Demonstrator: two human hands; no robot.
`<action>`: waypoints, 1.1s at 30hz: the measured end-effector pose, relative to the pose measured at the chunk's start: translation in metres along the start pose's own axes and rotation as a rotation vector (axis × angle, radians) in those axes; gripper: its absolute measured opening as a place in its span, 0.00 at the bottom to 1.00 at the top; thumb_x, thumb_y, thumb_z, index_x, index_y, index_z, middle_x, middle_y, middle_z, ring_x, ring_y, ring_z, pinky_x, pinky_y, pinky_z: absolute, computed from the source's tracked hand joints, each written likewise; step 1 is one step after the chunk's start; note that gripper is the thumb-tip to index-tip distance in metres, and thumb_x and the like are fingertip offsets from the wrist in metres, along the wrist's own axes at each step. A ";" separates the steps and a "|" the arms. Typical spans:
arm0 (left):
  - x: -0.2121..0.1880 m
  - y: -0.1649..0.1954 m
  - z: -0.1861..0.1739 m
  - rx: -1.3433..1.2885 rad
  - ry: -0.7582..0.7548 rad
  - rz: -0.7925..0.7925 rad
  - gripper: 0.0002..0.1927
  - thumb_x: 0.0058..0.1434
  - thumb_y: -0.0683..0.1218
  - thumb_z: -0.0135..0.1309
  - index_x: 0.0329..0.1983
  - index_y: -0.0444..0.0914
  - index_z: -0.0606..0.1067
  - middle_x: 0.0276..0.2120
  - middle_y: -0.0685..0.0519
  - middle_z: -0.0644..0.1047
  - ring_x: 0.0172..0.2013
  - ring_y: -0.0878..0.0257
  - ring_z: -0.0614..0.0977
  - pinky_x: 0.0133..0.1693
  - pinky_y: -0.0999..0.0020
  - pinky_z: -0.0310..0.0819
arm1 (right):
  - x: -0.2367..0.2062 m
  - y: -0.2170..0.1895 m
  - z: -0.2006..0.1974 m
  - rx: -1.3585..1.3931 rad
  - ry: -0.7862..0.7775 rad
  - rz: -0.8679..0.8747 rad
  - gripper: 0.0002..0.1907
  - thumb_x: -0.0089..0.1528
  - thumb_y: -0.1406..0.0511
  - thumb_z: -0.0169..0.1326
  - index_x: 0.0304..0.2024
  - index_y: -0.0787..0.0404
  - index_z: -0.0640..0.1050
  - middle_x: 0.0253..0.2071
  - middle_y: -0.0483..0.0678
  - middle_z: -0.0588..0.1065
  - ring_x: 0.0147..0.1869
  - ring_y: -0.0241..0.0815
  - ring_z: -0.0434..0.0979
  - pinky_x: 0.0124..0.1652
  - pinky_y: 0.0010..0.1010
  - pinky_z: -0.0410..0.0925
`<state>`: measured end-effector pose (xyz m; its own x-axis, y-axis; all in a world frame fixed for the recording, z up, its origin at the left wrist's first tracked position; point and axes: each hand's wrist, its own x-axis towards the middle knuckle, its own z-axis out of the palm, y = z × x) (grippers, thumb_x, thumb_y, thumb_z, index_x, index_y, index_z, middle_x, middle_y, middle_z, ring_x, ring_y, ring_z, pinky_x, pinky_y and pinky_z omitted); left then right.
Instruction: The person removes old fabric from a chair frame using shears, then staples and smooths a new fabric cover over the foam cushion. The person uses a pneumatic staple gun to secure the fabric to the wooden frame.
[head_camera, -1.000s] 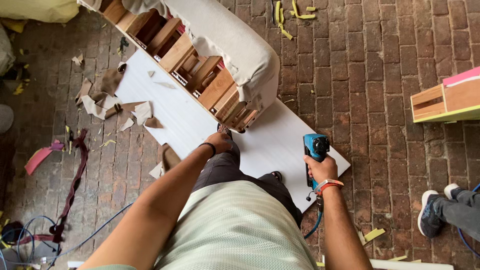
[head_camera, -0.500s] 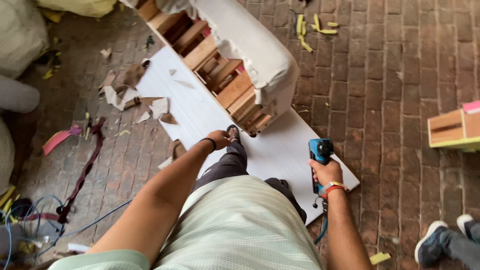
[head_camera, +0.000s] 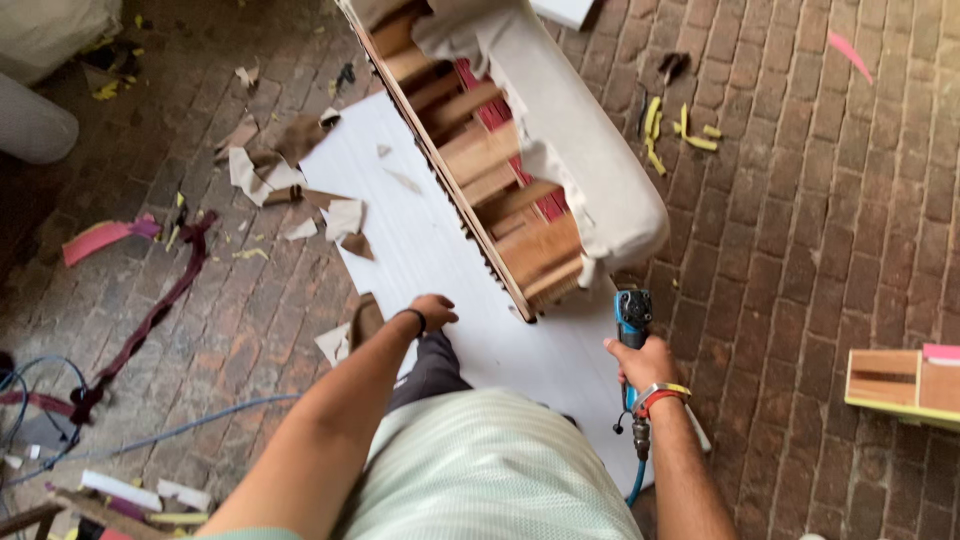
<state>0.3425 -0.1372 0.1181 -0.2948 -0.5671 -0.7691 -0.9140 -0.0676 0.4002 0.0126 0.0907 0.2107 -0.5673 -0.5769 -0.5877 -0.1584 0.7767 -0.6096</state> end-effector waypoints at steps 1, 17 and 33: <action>0.005 -0.011 -0.021 -0.054 -0.004 0.011 0.31 0.54 0.55 0.64 0.62 0.43 0.77 0.56 0.48 0.81 0.56 0.55 0.81 0.59 0.63 0.73 | 0.005 -0.024 0.016 0.040 -0.008 -0.013 0.19 0.54 0.57 0.67 0.28 0.67 0.77 0.19 0.49 0.74 0.20 0.41 0.75 0.24 0.36 0.70; 0.106 -0.157 -0.356 -0.449 0.288 0.030 0.26 0.55 0.52 0.60 0.57 0.39 0.79 0.51 0.47 0.83 0.51 0.57 0.84 0.54 0.64 0.76 | 0.085 -0.395 0.191 -0.203 -0.132 -0.152 0.16 0.56 0.57 0.67 0.30 0.64 0.80 0.16 0.47 0.75 0.19 0.37 0.76 0.24 0.30 0.69; 0.288 -0.064 -0.602 -0.147 0.298 0.204 0.24 0.57 0.55 0.59 0.55 0.42 0.80 0.49 0.47 0.83 0.50 0.54 0.83 0.54 0.63 0.75 | 0.305 -0.578 0.264 0.224 -0.208 -0.139 0.14 0.56 0.64 0.65 0.36 0.65 0.74 0.22 0.49 0.71 0.21 0.38 0.70 0.21 0.33 0.67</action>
<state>0.4843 -0.7904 0.1715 -0.3525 -0.7934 -0.4963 -0.7887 -0.0336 0.6138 0.1447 -0.6008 0.2435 -0.3719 -0.7304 -0.5729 -0.0275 0.6256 -0.7797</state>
